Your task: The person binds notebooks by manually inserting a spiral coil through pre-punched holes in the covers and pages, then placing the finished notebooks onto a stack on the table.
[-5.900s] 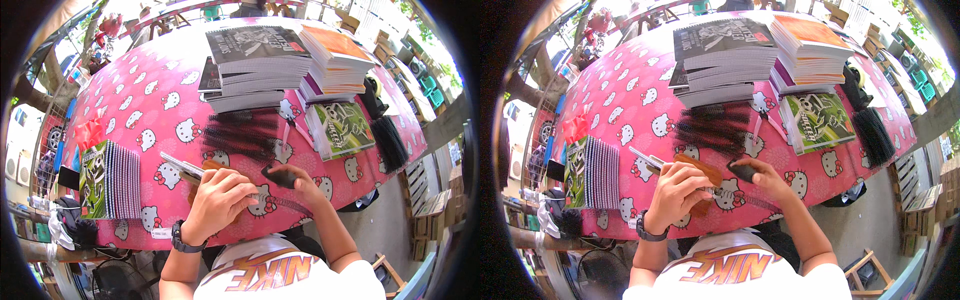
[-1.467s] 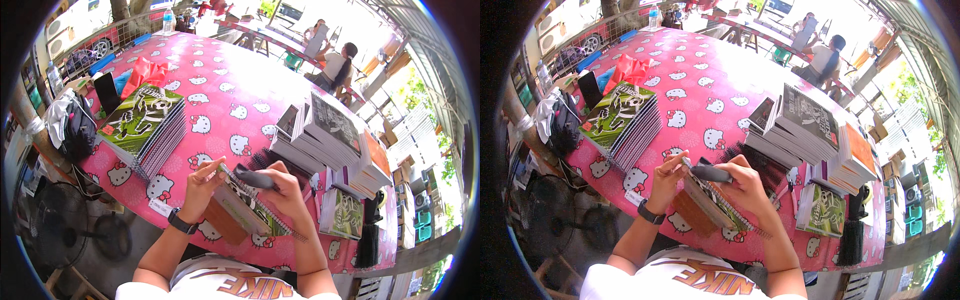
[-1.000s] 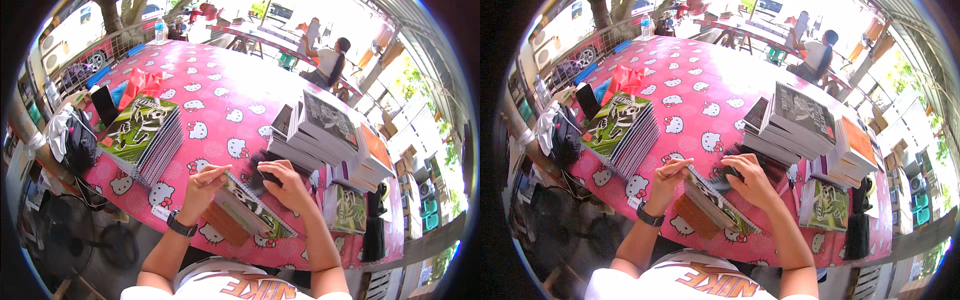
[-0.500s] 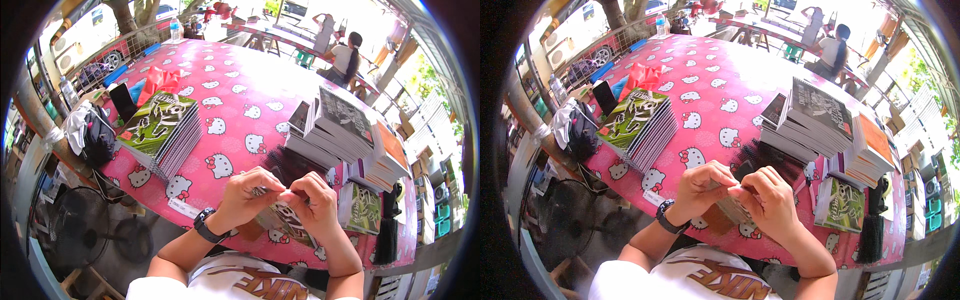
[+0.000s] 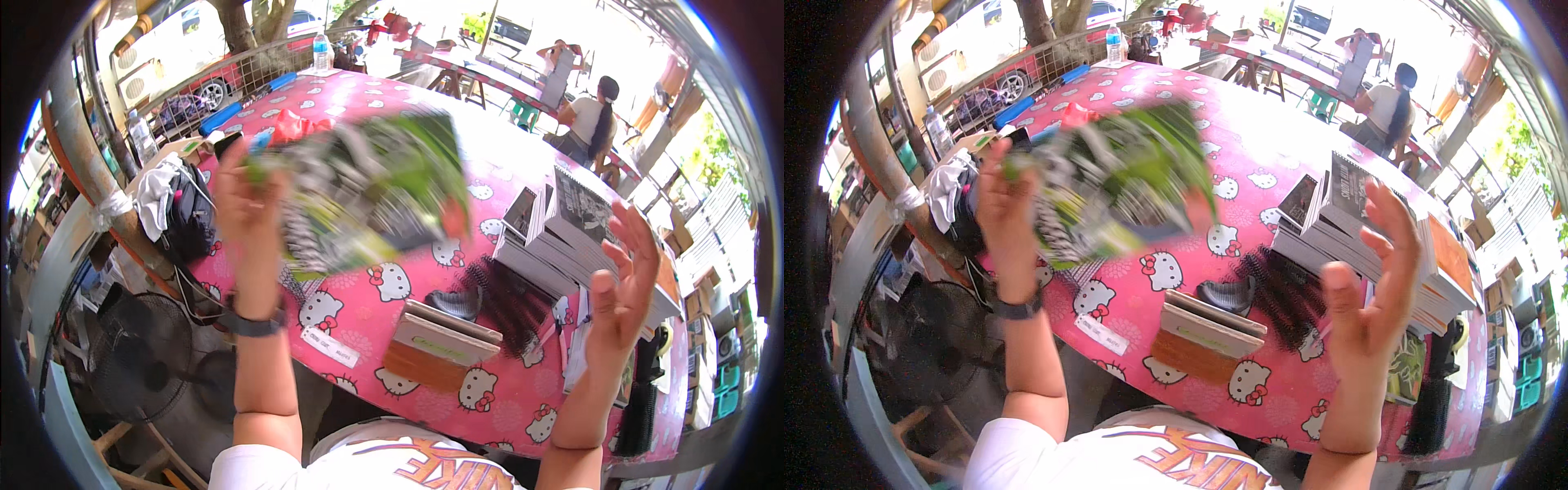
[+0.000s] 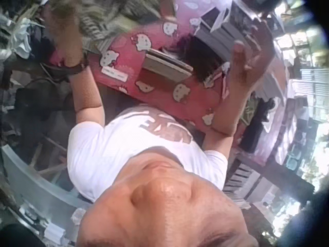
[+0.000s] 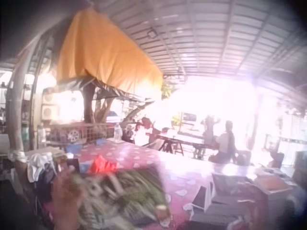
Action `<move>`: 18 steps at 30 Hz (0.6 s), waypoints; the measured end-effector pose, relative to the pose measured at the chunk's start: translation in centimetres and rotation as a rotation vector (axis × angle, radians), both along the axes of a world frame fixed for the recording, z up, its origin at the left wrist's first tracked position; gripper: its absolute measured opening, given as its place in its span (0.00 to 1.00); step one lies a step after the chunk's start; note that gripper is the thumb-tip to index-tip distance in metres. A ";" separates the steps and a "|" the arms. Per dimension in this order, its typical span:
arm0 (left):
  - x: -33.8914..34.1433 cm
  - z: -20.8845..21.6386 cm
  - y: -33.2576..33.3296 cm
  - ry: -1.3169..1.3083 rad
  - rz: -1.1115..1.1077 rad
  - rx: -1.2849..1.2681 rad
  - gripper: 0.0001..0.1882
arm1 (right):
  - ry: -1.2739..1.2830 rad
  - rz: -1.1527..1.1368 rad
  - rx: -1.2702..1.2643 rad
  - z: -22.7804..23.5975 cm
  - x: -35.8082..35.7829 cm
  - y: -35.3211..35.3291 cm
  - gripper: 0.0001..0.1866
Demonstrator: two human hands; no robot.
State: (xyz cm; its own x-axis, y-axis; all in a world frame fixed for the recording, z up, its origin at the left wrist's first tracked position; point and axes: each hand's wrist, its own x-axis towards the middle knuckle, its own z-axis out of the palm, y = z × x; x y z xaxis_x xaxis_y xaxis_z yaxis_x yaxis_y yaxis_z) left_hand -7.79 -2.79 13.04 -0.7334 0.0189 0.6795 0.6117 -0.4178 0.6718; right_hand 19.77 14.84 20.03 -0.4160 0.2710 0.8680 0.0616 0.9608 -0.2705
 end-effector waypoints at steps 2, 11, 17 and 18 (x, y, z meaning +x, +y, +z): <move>-6.5 -2.7 -3.2 -0.028 0.195 -0.026 0.22 | -0.042 0.082 -0.278 -2.7 1.2 2.3 0.22; -12.2 -11.4 -6.8 0.017 0.782 -0.653 0.25 | -0.736 -0.063 -0.375 -17.9 0.6 8.0 0.28; -12.6 -11.5 -8.5 0.009 0.779 -0.662 0.31 | -0.688 -0.164 -0.403 -21.6 -2.3 6.9 0.23; -12.5 -11.3 -8.9 0.007 0.885 -0.686 0.33 | -0.683 -0.159 -0.416 -21.6 -2.6 6.7 0.23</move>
